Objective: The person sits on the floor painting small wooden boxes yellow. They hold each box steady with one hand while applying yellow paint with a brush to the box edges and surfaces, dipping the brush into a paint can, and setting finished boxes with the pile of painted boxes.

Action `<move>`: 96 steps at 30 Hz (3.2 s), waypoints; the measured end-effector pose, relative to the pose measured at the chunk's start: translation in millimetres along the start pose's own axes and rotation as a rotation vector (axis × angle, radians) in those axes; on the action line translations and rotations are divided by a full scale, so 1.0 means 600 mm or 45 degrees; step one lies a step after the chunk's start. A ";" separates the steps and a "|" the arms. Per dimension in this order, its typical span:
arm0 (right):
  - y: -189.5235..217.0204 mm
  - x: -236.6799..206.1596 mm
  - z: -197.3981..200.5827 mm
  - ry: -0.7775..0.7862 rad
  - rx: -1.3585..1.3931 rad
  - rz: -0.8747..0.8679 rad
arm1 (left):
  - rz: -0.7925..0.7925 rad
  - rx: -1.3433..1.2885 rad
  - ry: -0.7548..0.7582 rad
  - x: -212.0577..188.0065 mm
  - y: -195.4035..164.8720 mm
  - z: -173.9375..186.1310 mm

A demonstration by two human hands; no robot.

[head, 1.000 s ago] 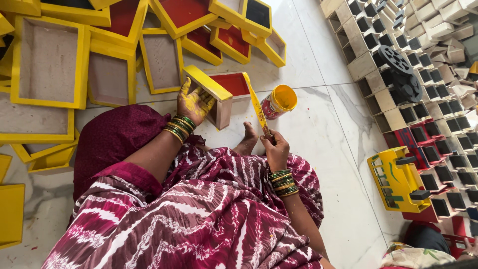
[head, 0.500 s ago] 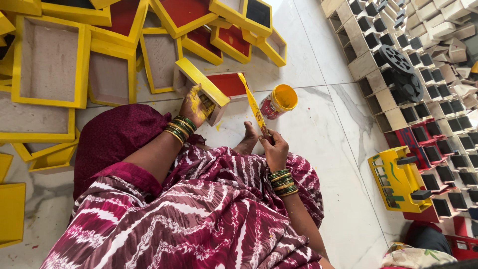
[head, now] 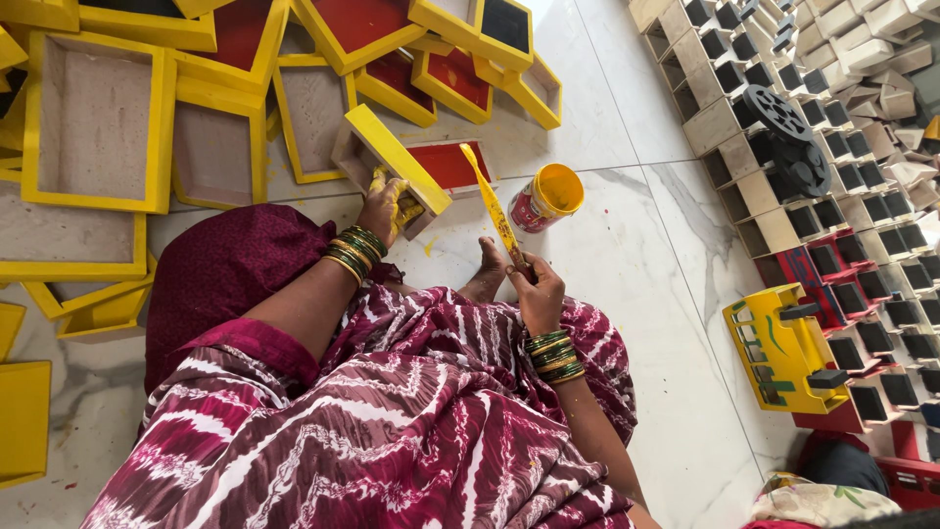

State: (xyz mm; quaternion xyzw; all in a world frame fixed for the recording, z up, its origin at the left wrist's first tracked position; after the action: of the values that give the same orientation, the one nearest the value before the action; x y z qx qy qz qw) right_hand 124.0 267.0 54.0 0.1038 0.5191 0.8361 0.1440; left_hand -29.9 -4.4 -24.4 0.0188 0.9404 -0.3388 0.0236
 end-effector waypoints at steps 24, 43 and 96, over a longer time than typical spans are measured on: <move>0.094 -0.040 -0.005 -0.047 -0.441 0.399 | -0.307 1.071 0.136 -0.005 -0.015 -0.002; 0.139 -0.072 0.026 0.234 -1.317 0.379 | -1.366 1.851 0.617 -0.013 -0.019 -0.041; 0.198 -0.126 0.057 0.179 -1.264 0.242 | -0.697 1.185 0.508 0.020 -0.012 -0.012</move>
State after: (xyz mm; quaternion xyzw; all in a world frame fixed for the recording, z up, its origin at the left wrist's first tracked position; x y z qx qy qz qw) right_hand 190.3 219.5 174.2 0.0130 0.0559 0.9963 0.0640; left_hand -42.7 -5.1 -14.7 -0.1531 0.6491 -0.7006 -0.2537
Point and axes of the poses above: each hand's wrist, its own x-axis towards the middle knuckle, its own z-axis out of the back of the hand, y = z × x, the point moved 5 cm from there along x, towards the middle knuckle, and after that the axes turned 9 degrees about -z, right-handed, at the moved point
